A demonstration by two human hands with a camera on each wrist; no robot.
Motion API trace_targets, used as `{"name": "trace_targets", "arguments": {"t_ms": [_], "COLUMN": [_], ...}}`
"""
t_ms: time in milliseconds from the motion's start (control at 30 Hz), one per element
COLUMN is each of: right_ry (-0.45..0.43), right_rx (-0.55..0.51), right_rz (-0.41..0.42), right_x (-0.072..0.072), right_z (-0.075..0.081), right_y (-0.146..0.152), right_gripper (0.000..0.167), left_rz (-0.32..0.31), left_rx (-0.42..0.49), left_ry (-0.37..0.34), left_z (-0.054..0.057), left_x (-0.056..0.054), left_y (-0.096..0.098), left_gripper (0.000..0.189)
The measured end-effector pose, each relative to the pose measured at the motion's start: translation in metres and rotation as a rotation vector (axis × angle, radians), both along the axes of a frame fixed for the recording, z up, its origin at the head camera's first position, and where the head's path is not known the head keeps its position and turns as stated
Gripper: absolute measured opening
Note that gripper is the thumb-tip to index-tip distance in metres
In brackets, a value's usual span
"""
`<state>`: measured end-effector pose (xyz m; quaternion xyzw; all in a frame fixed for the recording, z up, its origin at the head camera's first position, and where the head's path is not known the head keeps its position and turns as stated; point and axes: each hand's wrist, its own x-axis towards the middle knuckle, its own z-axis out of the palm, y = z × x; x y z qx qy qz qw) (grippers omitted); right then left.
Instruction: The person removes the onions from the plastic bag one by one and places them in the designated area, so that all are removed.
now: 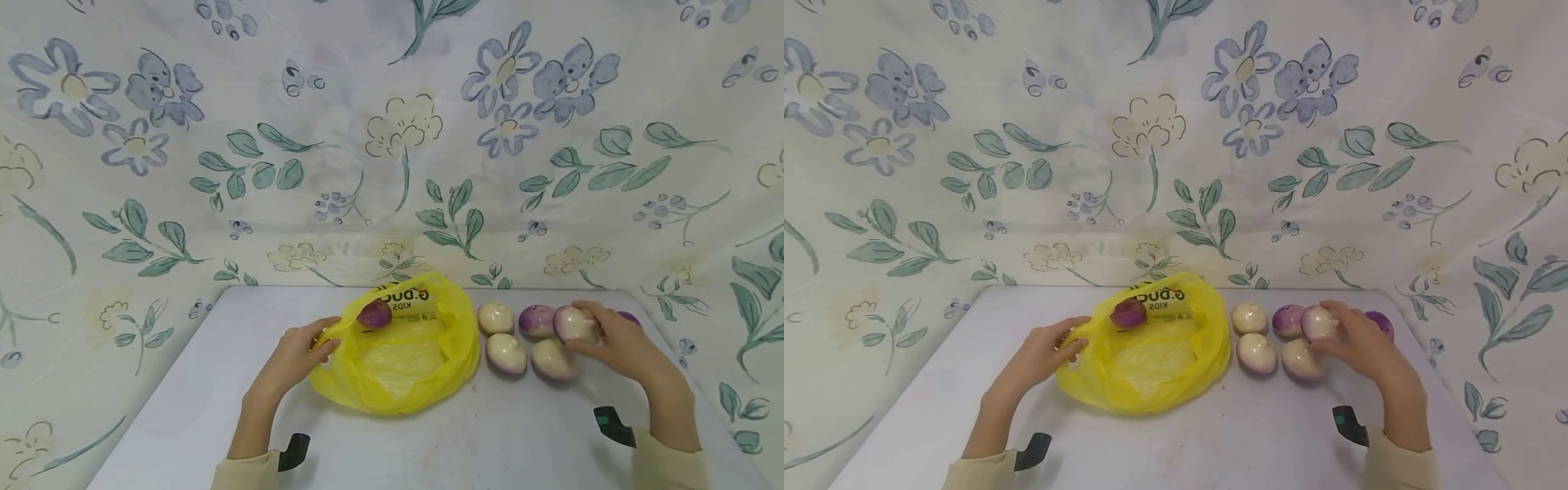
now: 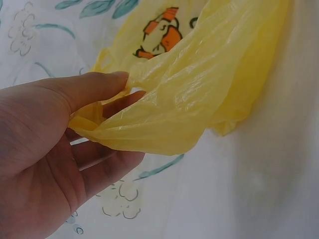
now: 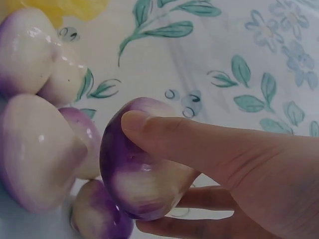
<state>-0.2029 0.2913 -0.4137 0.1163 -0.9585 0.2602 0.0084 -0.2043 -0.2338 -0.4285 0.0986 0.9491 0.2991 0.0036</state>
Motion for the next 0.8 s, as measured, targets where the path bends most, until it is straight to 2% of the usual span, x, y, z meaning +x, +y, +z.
{"name": "trace_targets", "arguments": {"t_ms": [233, 400, 600, 800], "right_ry": [-0.065, -0.123, -0.210, -0.226], "right_rx": [0.002, 0.048, 0.062, 0.071], "right_rz": [-0.009, -0.029, -0.061, -0.073], "right_x": [0.001, 0.003, -0.004, -0.007], "right_z": [-0.005, -0.009, -0.013, -0.019], "right_y": [0.016, 0.025, 0.028, 0.032], "right_gripper": [0.081, 0.070, 0.060, 0.049], "left_rz": [0.008, 0.008, -0.002, 0.001], "left_rx": [-0.003, -0.003, 0.003, -0.001], "left_ry": [-0.006, -0.007, -0.019, -0.024], "left_z": [-0.001, -0.001, -0.002, -0.003], "left_x": [-0.001, 0.000, 0.000, -0.001], "left_y": [0.001, 0.002, 0.003, 0.006], "left_gripper": [0.046, 0.046, 0.047, 0.047]}}
